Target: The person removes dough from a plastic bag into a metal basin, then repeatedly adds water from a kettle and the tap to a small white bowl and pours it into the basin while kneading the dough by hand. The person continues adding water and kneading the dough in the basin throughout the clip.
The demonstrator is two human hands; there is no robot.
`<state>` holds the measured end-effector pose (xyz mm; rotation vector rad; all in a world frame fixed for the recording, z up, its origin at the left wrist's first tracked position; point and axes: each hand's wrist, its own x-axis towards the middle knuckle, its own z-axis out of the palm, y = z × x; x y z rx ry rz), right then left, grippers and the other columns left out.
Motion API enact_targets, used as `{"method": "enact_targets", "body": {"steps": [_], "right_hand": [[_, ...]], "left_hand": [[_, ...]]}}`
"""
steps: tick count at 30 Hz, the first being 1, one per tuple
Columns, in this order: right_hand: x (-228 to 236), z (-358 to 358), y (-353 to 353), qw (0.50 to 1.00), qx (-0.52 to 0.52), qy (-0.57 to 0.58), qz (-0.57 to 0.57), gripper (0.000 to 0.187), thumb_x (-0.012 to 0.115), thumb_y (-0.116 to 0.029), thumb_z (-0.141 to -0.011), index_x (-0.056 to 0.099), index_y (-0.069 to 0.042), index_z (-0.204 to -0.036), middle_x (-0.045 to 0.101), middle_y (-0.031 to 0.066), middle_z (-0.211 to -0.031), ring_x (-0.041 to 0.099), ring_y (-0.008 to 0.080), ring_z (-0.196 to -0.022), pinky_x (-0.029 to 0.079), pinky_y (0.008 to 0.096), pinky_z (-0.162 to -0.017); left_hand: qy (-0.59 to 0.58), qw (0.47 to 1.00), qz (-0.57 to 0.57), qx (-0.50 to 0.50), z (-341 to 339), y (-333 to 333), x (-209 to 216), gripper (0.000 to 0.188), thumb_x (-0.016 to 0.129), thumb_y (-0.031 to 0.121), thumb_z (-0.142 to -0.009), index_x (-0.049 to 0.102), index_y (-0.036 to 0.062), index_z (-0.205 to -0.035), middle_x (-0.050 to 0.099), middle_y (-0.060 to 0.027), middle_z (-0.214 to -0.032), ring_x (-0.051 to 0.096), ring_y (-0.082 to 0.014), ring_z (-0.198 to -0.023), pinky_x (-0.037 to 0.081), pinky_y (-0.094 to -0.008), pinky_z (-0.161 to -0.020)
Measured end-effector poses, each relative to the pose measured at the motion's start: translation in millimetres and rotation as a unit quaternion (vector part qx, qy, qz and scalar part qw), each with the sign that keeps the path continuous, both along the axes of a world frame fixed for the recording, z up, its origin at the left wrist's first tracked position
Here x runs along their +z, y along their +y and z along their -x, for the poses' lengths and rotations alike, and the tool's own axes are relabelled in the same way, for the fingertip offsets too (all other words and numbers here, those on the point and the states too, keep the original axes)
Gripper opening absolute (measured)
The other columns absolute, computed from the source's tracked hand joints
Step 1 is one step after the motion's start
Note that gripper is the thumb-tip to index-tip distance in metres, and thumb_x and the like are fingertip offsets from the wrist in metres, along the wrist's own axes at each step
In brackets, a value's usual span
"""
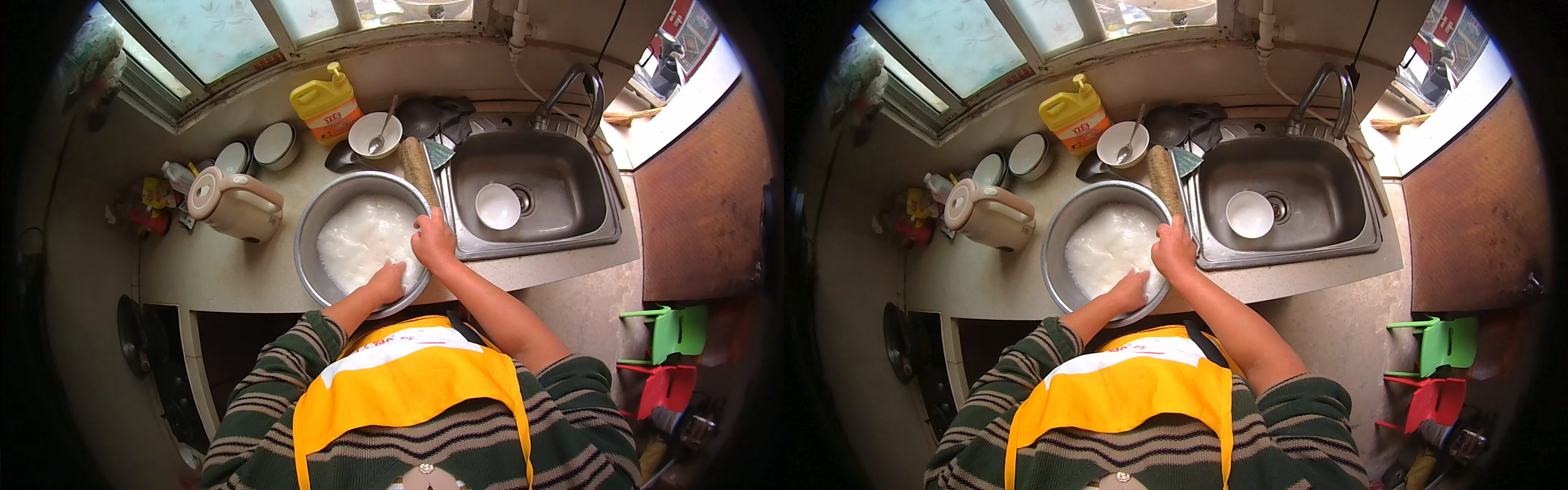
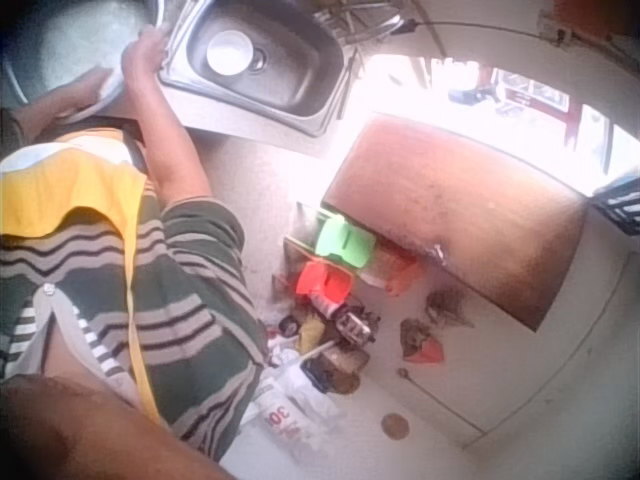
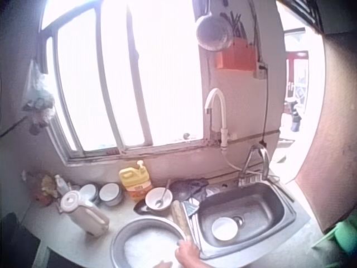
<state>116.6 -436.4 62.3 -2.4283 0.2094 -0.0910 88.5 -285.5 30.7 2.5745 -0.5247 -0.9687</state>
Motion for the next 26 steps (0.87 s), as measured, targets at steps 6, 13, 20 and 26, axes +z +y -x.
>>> {"method": "enact_targets", "body": {"steps": [6,13,20,26], "right_hand": [[0.1,2.0,-0.6,1.0,0.0,-0.004,0.004,0.012,0.056,-0.006,-0.075,0.063,-0.007,-0.085,0.049,0.0159,-0.106,0.058,0.0354,-0.088,0.049,0.0478,-0.074],[-2.0,0.7,0.0,1.0,-0.004,-0.002,0.005,0.012,0.059,-0.009,-0.074,0.063,-0.009,-0.085,0.05,0.0142,-0.106,0.058,0.0342,-0.09,0.048,0.0464,-0.074],[-0.5,1.1,0.3,1.0,-0.004,0.002,-0.003,0.012,0.057,-0.007,-0.074,0.063,-0.008,-0.084,0.049,0.0154,-0.106,0.058,0.0351,-0.088,0.048,0.0472,-0.074],[3.2,0.3,-1.1,1.0,-0.001,0.013,-0.009,0.011,0.055,-0.005,-0.074,0.062,-0.006,-0.083,0.048,0.0173,-0.108,0.057,0.0362,-0.09,0.048,0.0488,-0.074]], "left_hand": [[-0.013,0.999,0.024,-0.028,-2.5,-4.0,2.9,0.033,0.054,0.001,-0.07,0.065,0.0,-0.101,0.063,-0.026,-0.095,0.061,-0.0384,-0.091,0.047,-0.0428,-0.084],[-0.11,0.991,0.033,0.061,-22.4,12.8,8.5,0.019,0.053,0.01,-0.076,0.069,0.0054,-0.086,0.064,-0.0234,-0.086,0.062,-0.0392,-0.084,0.048,-0.0462,-0.079],[-0.214,0.96,0.032,0.176,-65.6,45.7,6.1,0.022,0.051,0.018,-0.082,0.067,0.0029,-0.081,0.063,-0.0245,-0.082,0.061,-0.042,-0.082,0.047,-0.0488,-0.079],[-0.138,0.966,-0.034,0.218,-88.0,66.0,4.1,0.045,0.061,0.029,-0.079,0.054,0.012,-0.121,0.036,-0.0198,-0.138,0.044,-0.0379,-0.119,0.04,-0.0418,-0.097]]}}
